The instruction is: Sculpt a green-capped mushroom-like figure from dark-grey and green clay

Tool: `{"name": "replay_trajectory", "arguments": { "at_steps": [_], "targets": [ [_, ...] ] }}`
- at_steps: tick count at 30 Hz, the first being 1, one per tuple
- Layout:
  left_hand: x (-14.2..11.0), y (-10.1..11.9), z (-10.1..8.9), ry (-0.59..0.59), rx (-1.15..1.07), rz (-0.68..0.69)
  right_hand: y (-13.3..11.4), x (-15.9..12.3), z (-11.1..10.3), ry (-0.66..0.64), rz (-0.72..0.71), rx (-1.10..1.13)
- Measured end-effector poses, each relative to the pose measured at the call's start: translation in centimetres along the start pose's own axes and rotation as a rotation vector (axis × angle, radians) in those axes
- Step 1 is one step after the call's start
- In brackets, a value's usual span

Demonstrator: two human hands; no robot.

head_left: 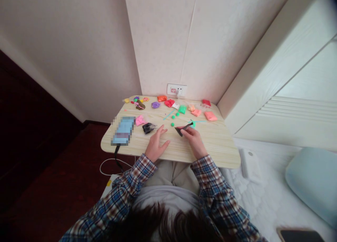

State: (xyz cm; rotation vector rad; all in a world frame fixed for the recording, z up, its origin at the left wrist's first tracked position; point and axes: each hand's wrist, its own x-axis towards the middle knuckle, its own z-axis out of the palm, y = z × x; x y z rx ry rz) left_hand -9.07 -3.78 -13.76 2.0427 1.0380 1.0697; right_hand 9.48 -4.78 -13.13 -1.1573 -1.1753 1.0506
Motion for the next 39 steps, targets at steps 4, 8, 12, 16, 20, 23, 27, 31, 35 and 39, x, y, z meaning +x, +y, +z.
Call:
{"name": "replay_trajectory", "arguments": {
  "at_steps": [4, 8, 12, 16, 20, 23, 27, 31, 35, 39],
  "targets": [
    [0.8, 2.2, -0.4, 0.028, -0.213, -0.046, -1.0, -0.4, 0.0, -0.074, 0.117, 0.266],
    [1.9, 4.2, -0.5, 0.081, -0.291, -0.041, -1.4, -1.0, 0.5, -0.158, 0.210, 0.426],
    [2.6, 4.4, -0.2, 0.086, -0.326, -0.078, -1.5, -1.1, 0.5, -0.209, 0.277, 0.491],
    [2.6, 4.1, 0.0, 0.074, -0.363, -0.081, -1.8, -1.2, 0.5, -0.242, 0.316, 0.501],
    [2.3, 4.3, -0.3, 0.209, -0.181, 0.108, -2.0, -1.9, 0.6, -0.183, 0.175, 0.236],
    [2.0, 4.6, -0.7, 0.295, 0.045, 0.292, -2.2, -2.5, 0.4, 0.002, -0.072, -0.132],
    [1.6, 4.4, -0.6, 0.294, 0.218, 0.445, -2.6, -2.9, 0.1, 0.100, -0.448, -0.705],
    [1.5, 4.0, -0.4, 0.307, 0.277, 0.535, -2.9, -2.9, -0.2, 0.106, -0.697, -1.025],
    [1.5, 3.6, -0.4, 0.323, 0.278, 0.567, -3.0, -2.8, -0.4, 0.123, -0.772, -1.057],
    [1.3, 3.3, -0.1, 0.282, 0.299, 0.563, -2.8, -3.1, -0.2, 0.154, -0.687, -1.015]
  ]
}}
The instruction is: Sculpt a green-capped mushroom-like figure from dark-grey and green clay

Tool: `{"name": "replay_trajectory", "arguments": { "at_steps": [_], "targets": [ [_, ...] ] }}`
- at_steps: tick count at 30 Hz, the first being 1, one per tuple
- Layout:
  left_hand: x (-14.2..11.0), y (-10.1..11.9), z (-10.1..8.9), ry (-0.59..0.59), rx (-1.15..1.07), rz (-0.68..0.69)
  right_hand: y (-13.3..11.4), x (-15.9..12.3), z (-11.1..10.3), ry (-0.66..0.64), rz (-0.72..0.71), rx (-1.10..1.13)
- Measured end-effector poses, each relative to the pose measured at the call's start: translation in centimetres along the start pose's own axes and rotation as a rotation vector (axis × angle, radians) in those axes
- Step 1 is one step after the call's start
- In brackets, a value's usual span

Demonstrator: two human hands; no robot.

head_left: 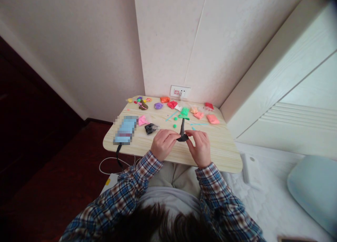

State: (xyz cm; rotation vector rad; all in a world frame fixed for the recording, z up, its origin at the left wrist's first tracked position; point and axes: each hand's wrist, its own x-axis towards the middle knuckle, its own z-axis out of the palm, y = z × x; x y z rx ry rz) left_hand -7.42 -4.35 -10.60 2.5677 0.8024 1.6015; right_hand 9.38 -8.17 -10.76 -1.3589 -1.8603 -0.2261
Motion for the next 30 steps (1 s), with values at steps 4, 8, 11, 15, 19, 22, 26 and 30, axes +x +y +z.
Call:
{"name": "replay_trajectory", "arguments": {
  "at_steps": [4, 8, 11, 15, 19, 22, 26, 30],
  "targets": [
    [-0.3, 0.1, 0.5, -0.044, -0.019, -0.065, 0.3, -0.6, 0.4, -0.035, 0.056, 0.003],
    [-0.7, -0.5, 0.9, -0.156, -0.004, -0.175, 1.5, -1.0, 1.4, -0.083, 0.066, -0.041],
    [-1.6, -1.3, 0.8, -0.263, 0.017, -0.260, 2.4, -0.9, 2.6, -0.156, 0.065, -0.080],
    [-3.1, -1.2, 0.3, -0.409, 0.037, -0.259, 2.7, -0.7, 3.6, -0.250, 0.058, -0.121],
    [-4.1, -0.1, 0.1, -0.625, 0.096, -0.143, 2.9, -1.1, 3.2, -0.314, 0.057, -0.148],
    [-4.2, 0.4, 0.3, -0.708, 0.158, -0.111, 3.4, -1.9, 2.2, -0.347, 0.058, -0.156],
    [-4.1, 0.5, 0.5, -0.717, 0.225, -0.090, 3.5, -3.2, 1.2, -0.359, 0.098, -0.161],
    [-4.1, 0.5, 0.8, -0.721, 0.256, -0.082, 2.6, -3.9, 1.3, -0.393, 0.125, -0.154]
  ]
}}
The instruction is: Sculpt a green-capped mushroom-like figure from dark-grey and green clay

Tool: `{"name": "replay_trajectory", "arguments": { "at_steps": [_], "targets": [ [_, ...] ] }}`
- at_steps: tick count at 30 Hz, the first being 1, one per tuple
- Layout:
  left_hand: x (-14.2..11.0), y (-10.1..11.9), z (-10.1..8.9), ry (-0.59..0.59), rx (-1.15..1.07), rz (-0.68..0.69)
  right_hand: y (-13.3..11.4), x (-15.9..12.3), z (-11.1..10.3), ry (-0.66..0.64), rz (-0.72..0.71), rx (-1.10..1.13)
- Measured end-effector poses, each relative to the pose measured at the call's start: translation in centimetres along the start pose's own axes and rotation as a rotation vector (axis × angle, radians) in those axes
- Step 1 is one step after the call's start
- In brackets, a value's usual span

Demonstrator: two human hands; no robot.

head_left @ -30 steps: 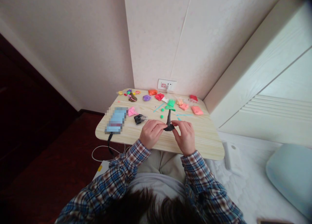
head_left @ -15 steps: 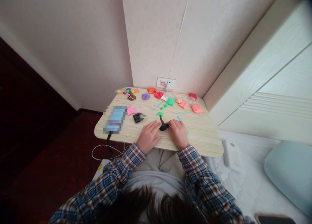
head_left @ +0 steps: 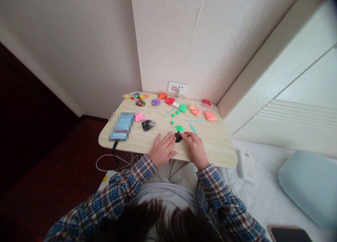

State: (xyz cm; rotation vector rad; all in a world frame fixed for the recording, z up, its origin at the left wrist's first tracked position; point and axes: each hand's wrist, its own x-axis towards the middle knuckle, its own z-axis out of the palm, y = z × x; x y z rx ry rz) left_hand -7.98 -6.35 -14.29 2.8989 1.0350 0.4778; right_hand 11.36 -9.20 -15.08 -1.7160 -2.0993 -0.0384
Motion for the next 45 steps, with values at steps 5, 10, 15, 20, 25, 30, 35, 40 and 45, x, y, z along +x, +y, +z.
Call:
{"name": "replay_trajectory", "arguments": {
  "at_steps": [5, 10, 15, 20, 25, 30, 35, 40, 45],
  "targets": [
    [-0.1, 0.0, 0.0, -0.012, 0.007, 0.012, -0.4, 0.1, -0.1, -0.010, 0.037, -0.003],
    [-0.2, -0.2, 0.1, 0.005, 0.031, -0.010, -0.5, 0.5, 0.0, 0.004, 0.061, -0.004],
    [-0.1, -0.2, 0.2, -0.006, 0.009, -0.009, -0.9, 0.4, 0.6, 0.012, 0.077, 0.009],
    [0.2, 0.3, 0.2, 0.016, -0.005, -0.086, -0.2, 0.8, 0.9, 0.024, 0.085, 0.045],
    [0.5, 0.5, 0.4, 0.030, -0.016, -0.087, -0.2, 0.7, 1.0, 0.014, 0.070, 0.070],
    [0.6, 0.5, 0.2, 0.049, -0.036, -0.166, -0.1, 0.4, 0.8, 0.021, 0.084, 0.082],
    [1.1, 0.1, 0.0, 0.048, -0.066, -0.183, 0.6, 1.0, 0.5, 0.003, 0.084, 0.102],
    [1.4, -1.0, 0.0, 0.014, -0.072, -0.156, 1.2, 2.1, 0.4, -0.026, 0.072, 0.115],
    [1.5, -2.0, -0.2, 0.008, -0.062, -0.131, 1.5, 2.7, 0.1, -0.077, 0.025, 0.102]
  ]
}}
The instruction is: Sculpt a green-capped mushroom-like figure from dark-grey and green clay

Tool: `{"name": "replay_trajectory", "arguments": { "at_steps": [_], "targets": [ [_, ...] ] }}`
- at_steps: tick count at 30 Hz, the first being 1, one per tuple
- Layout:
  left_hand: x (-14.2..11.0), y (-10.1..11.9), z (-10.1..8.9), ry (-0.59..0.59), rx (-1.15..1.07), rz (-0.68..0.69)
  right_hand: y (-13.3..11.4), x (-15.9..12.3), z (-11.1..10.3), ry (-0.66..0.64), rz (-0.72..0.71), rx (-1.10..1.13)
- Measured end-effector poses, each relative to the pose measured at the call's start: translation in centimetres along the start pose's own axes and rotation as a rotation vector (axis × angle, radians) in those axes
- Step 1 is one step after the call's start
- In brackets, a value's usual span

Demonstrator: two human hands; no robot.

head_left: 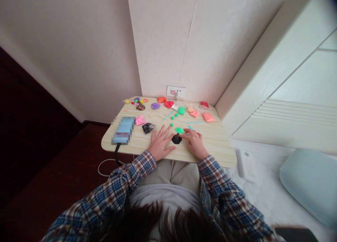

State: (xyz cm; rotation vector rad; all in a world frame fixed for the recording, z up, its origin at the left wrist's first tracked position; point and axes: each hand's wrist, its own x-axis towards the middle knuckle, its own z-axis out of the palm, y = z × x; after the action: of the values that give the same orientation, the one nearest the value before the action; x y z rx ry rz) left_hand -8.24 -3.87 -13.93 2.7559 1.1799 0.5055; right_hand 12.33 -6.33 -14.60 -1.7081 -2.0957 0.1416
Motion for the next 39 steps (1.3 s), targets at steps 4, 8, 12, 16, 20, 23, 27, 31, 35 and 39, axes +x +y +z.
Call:
{"name": "replay_trajectory", "arguments": {
  "at_steps": [4, 8, 12, 16, 20, 23, 27, 31, 35, 39],
  "targets": [
    [0.3, -0.2, -0.1, -0.032, -0.011, 0.014, 0.3, 0.1, 0.0, -0.006, -0.005, -0.026],
    [-0.1, 0.1, -0.1, -0.049, -0.030, 0.010, 0.0, -0.7, 0.4, 0.006, 0.011, -0.061],
    [-1.2, 0.6, 0.2, -0.028, -0.030, 0.021, -1.1, -2.3, 0.9, 0.062, 0.085, -0.117],
    [-1.8, 1.3, 0.5, -0.007, -0.011, 0.007, -2.8, -3.2, 1.2, 0.094, 0.117, -0.180],
    [-1.9, 1.6, 0.7, 0.021, 0.012, -0.017, -4.1, -3.5, 1.2, 0.106, 0.114, -0.231],
    [-1.9, 1.7, 0.9, 0.022, 0.020, -0.007, -5.0, -3.6, 1.1, 0.108, 0.115, -0.265],
    [-1.9, 1.8, 1.0, 0.040, 0.028, -0.030, -6.2, -3.8, 1.1, 0.103, 0.122, -0.295],
    [-1.7, 2.0, 1.1, 0.054, 0.014, -0.053, -7.1, -4.0, 1.5, 0.107, 0.139, -0.324],
    [-1.4, 2.1, 0.9, 0.043, -0.011, -0.055, -6.9, -4.1, 1.5, 0.109, 0.136, -0.318],
    [-1.2, 2.1, 0.7, 0.053, -0.006, -0.066, -6.1, -3.8, 1.2, 0.088, 0.122, -0.294]
  ]
}}
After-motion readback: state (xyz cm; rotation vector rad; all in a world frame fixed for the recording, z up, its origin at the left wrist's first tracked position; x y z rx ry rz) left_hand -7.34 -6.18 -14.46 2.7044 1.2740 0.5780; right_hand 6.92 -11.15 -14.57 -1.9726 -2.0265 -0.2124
